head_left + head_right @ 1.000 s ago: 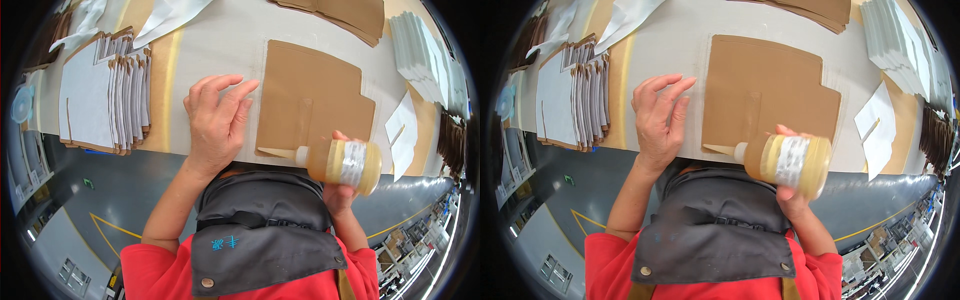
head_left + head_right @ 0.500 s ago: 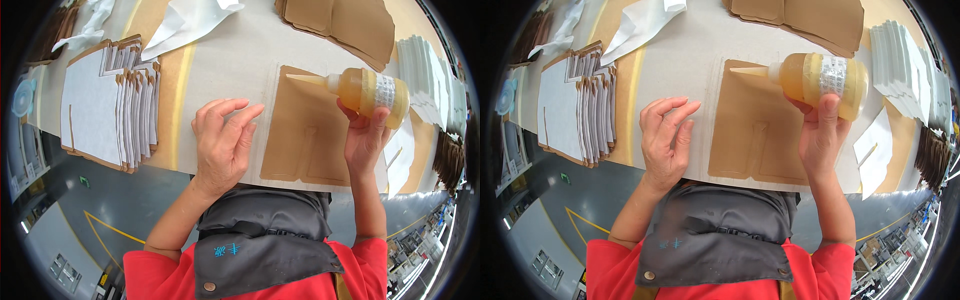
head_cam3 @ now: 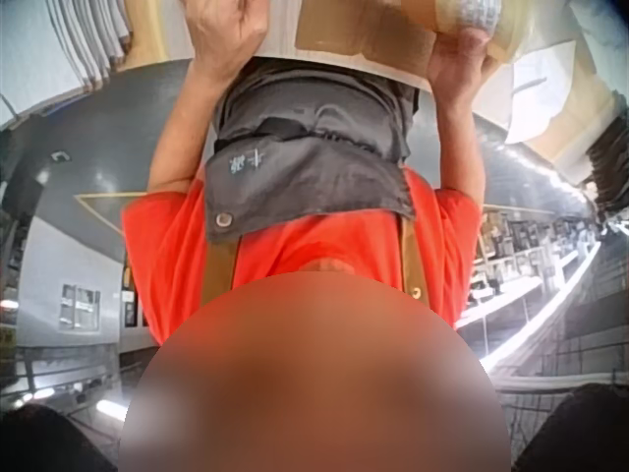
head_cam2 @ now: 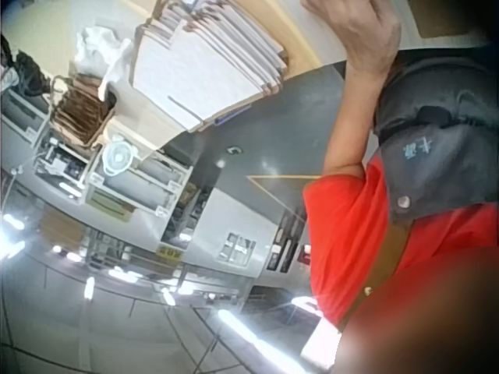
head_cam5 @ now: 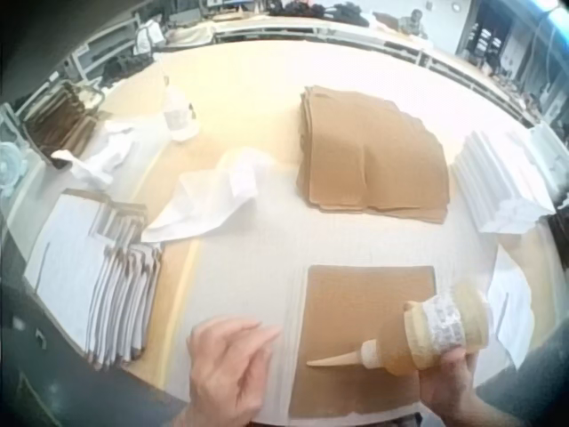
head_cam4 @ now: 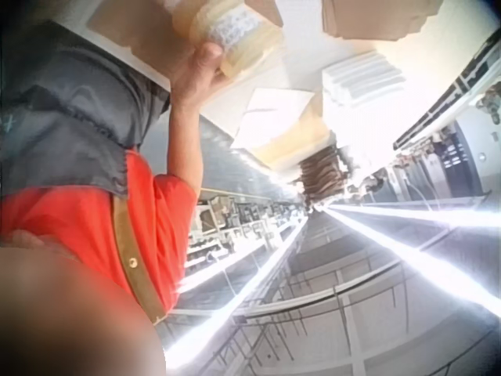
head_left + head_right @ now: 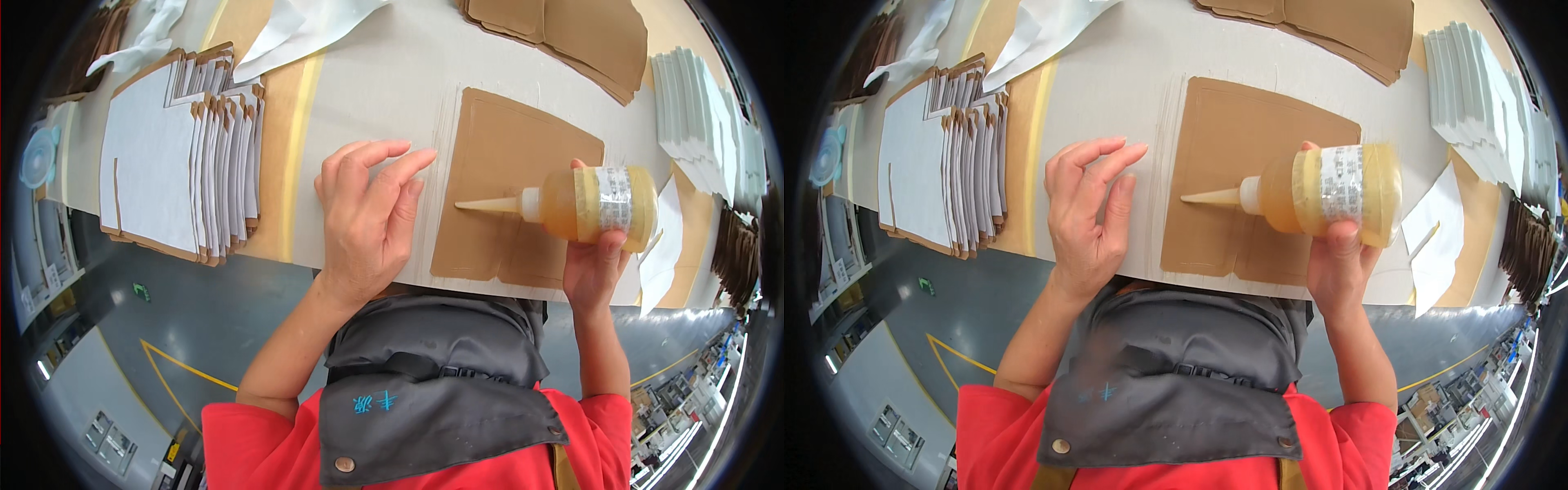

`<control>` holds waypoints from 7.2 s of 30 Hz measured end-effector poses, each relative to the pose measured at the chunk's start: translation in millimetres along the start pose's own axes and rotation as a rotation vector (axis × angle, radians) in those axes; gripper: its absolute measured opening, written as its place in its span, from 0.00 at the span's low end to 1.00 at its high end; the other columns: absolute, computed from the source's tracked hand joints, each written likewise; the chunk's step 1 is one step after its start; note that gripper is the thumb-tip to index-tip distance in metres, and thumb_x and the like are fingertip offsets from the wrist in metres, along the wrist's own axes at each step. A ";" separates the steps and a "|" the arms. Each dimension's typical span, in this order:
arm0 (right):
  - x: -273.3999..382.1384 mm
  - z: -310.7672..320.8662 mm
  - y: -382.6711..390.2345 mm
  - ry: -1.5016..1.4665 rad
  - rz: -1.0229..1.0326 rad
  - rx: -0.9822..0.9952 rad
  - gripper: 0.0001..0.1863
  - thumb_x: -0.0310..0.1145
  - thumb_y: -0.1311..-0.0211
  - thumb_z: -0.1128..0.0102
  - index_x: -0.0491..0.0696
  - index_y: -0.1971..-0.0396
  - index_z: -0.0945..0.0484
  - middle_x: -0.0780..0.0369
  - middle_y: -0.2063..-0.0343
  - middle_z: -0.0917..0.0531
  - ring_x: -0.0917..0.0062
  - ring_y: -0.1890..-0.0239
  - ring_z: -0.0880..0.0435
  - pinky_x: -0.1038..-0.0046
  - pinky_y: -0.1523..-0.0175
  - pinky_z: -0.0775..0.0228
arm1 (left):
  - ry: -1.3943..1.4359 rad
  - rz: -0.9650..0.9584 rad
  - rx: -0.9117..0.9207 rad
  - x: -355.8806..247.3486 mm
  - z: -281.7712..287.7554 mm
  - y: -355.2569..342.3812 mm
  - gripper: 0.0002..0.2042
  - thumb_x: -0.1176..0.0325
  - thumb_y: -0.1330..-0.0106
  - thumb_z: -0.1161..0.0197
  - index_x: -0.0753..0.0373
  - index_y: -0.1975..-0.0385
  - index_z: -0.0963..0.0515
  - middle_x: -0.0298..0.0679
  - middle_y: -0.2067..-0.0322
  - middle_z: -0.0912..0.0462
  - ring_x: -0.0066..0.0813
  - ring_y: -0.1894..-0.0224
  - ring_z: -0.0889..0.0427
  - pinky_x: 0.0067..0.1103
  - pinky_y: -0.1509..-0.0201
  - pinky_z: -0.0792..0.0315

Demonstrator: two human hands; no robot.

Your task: Applying glue to a leather piece and adhering a fabric or paper lining to it.

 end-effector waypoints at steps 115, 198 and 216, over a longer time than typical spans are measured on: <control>11.6 82.0 10.9 0.136 -0.401 -0.134 0.20 0.29 0.30 0.40 0.38 0.42 0.27 0.64 0.55 0.18 0.85 0.54 0.22 0.80 0.47 0.29 | 0.631 0.603 0.456 -21.3 -78.2 -20.8 0.15 0.71 0.24 0.47 0.69 0.41 0.33 0.41 0.55 0.18 0.22 0.64 0.16 0.19 0.59 0.21; -4.4 85.0 15.4 0.141 -0.462 -0.157 0.24 0.28 0.33 0.37 0.38 0.39 0.30 0.61 0.52 0.18 0.81 0.53 0.19 0.78 0.47 0.26 | 0.321 0.712 0.734 -26.2 -51.9 -5.0 0.37 0.75 0.37 0.31 0.58 0.27 0.40 0.29 0.78 0.25 0.07 0.79 0.32 0.10 0.74 0.38; -1.6 80.1 15.0 0.262 -0.437 -0.142 0.26 0.24 0.41 0.31 0.41 0.42 0.29 0.60 0.53 0.18 0.79 0.52 0.19 0.76 0.47 0.25 | 0.238 0.665 0.698 -28.6 -45.7 4.9 0.44 0.74 0.42 0.26 0.56 0.25 0.44 0.28 0.84 0.32 0.10 0.81 0.34 0.11 0.75 0.36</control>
Point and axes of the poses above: each hand's wrist, its own y-axis away from the middle knuckle, its own z-axis out of the back of the hand, x = y × z, the point moved 8 cm from there along -y, towards the middle knuckle
